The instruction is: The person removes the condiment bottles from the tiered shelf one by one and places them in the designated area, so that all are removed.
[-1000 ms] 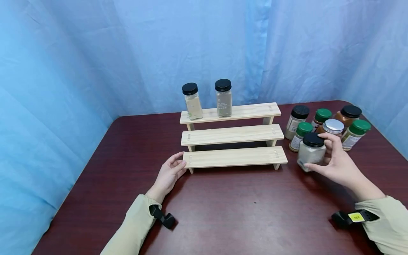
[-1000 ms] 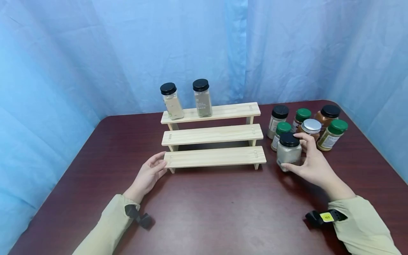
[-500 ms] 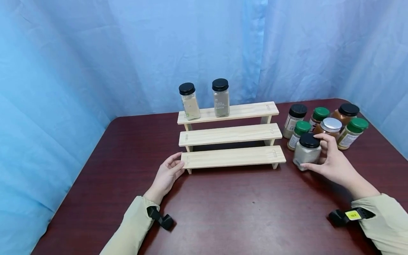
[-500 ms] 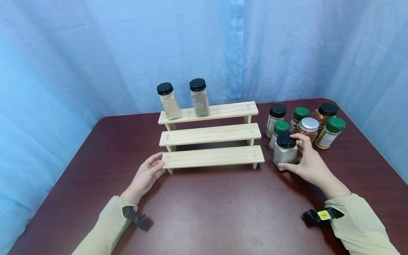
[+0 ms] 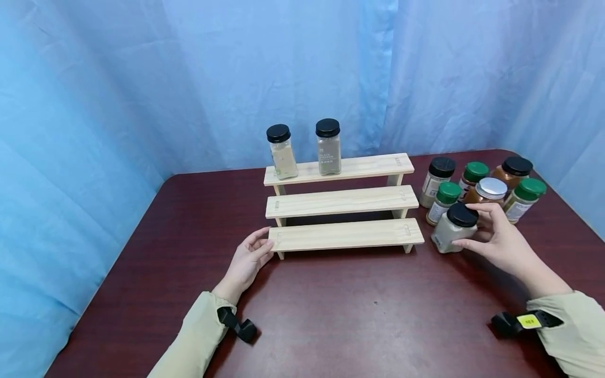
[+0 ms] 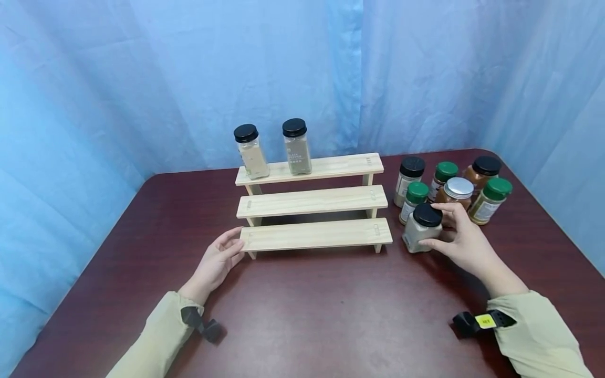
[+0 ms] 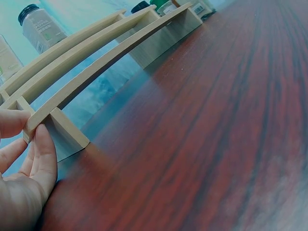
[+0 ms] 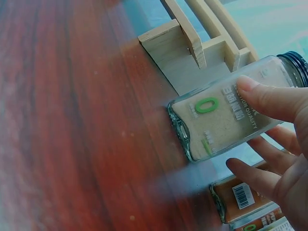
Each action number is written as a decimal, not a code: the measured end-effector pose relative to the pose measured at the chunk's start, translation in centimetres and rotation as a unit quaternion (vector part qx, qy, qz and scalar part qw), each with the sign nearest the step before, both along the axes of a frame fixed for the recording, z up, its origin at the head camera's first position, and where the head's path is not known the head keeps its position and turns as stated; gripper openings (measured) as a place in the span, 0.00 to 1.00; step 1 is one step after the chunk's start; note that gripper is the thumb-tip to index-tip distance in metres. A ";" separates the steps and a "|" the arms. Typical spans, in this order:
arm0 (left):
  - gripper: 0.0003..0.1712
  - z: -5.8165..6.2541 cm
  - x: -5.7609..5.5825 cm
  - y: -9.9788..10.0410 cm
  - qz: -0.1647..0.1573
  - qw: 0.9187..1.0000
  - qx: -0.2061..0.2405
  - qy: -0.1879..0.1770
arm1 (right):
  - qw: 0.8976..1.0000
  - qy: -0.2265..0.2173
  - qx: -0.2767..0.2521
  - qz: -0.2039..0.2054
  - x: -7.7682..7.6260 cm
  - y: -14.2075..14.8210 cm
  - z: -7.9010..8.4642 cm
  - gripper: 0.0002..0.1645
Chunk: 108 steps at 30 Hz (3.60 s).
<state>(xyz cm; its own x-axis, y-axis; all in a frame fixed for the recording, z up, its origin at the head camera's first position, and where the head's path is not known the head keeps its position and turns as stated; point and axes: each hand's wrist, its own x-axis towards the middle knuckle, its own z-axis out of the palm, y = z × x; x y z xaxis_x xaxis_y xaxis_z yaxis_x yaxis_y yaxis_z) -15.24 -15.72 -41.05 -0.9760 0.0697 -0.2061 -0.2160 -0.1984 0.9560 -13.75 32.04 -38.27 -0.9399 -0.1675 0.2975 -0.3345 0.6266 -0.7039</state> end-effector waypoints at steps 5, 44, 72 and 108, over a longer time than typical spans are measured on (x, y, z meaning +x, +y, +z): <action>0.29 -0.1 -0.1 0.0 -0.004 1.000 0.002 0.003 | 1.000 -0.005 0.000 -0.011 0.1 0.0 0.1 0.47; 0.29 -0.3 -0.3 0.2 -0.001 1.000 0.000 -0.008 | 0.990 0.090 -0.016 -0.109 0.1 -0.8 3.4 0.31; 0.29 -0.2 0.0 0.0 0.004 1.000 -0.001 0.000 | 0.995 0.013 -0.100 0.028 -10.2 -19.4 10.1 0.44; 0.29 -0.3 -0.1 -0.1 0.008 1.000 -0.002 0.000 | 0.995 0.067 -0.075 0.016 -12.4 -22.8 7.4 0.52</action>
